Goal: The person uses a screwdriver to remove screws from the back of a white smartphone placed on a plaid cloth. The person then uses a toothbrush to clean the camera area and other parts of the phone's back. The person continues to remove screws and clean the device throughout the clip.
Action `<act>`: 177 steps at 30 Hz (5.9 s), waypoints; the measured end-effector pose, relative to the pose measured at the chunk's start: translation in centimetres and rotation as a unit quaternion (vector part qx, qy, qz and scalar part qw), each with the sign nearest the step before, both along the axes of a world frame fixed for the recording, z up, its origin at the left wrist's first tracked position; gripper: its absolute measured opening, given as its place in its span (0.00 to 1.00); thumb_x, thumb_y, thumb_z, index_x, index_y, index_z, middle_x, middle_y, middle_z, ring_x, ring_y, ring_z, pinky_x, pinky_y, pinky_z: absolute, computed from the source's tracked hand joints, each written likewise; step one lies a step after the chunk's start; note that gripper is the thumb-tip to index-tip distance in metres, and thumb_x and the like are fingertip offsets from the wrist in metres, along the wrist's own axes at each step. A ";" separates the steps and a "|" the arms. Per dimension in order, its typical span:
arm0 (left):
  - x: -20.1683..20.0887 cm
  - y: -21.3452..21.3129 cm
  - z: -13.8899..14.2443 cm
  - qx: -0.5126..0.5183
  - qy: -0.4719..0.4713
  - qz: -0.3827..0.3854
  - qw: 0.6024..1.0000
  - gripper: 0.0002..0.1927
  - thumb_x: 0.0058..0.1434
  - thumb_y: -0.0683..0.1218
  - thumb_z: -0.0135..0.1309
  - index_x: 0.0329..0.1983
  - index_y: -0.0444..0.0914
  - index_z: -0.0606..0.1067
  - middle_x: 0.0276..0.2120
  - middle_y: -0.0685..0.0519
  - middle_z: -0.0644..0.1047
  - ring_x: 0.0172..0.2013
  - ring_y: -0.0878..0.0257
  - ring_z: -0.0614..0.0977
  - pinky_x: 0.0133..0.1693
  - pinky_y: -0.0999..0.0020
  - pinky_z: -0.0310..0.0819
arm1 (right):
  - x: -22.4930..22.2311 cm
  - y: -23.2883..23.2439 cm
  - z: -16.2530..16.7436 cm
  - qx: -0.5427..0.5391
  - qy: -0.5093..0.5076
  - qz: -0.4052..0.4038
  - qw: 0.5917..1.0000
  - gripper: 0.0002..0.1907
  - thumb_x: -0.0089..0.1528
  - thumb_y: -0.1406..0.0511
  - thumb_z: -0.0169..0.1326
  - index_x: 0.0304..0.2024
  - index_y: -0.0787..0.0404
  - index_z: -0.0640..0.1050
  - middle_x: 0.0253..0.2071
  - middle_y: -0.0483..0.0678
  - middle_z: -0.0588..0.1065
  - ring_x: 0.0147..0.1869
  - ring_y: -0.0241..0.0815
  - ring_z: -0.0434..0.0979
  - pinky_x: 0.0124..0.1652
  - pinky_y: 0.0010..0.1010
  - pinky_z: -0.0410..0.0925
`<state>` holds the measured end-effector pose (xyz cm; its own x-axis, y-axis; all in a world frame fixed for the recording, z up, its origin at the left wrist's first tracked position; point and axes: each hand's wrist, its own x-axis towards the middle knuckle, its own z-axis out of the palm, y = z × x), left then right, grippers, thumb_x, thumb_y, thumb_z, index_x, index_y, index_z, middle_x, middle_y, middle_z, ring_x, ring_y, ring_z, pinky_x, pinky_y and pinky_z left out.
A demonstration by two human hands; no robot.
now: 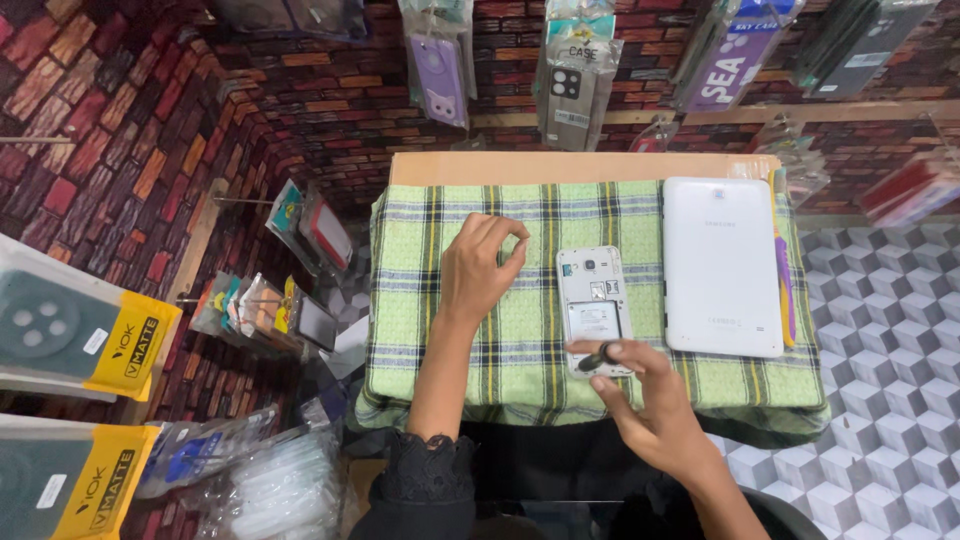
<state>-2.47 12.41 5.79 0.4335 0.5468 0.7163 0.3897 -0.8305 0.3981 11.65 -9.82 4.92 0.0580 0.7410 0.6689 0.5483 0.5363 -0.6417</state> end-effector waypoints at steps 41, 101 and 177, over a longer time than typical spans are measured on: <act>0.4 0.1 -0.5 -0.122 0.043 -0.060 0.990 0.07 0.61 0.45 0.61 0.42 0.45 0.78 0.35 0.60 0.83 0.38 0.65 0.86 0.39 0.67 0.80 | 2.7 -1.4 -5.6 0.094 -0.019 -0.068 0.993 0.40 0.56 0.84 0.56 0.60 0.53 0.53 0.46 0.62 0.77 0.49 0.56 0.85 0.45 0.39 0.82; 2.6 5.2 -2.1 0.006 0.151 0.221 0.964 0.09 0.64 0.38 0.51 0.46 0.44 0.71 0.40 0.59 0.76 0.43 0.59 0.74 0.45 0.54 0.59 | 4.9 2.1 -1.1 -0.118 -0.299 -0.182 0.929 0.27 0.48 0.71 0.61 0.52 0.53 0.78 0.47 0.41 0.76 0.44 0.44 0.77 0.36 0.36 0.74; 3.5 8.1 3.6 -0.033 0.005 0.097 0.995 0.12 0.64 0.40 0.56 0.50 0.40 0.74 0.37 0.57 0.82 0.41 0.59 0.81 0.50 0.51 0.64 | 27.1 8.0 3.0 -0.039 0.168 -0.145 0.974 0.36 0.66 0.86 0.43 0.70 0.61 0.47 0.63 0.52 0.68 0.64 0.47 0.73 0.56 0.32 0.74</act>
<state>0.99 20.52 9.36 0.3217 0.6665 0.6725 0.5438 -0.7115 0.4450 38.77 -1.83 7.93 0.4789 0.7080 0.5191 0.4218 0.3329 -0.8433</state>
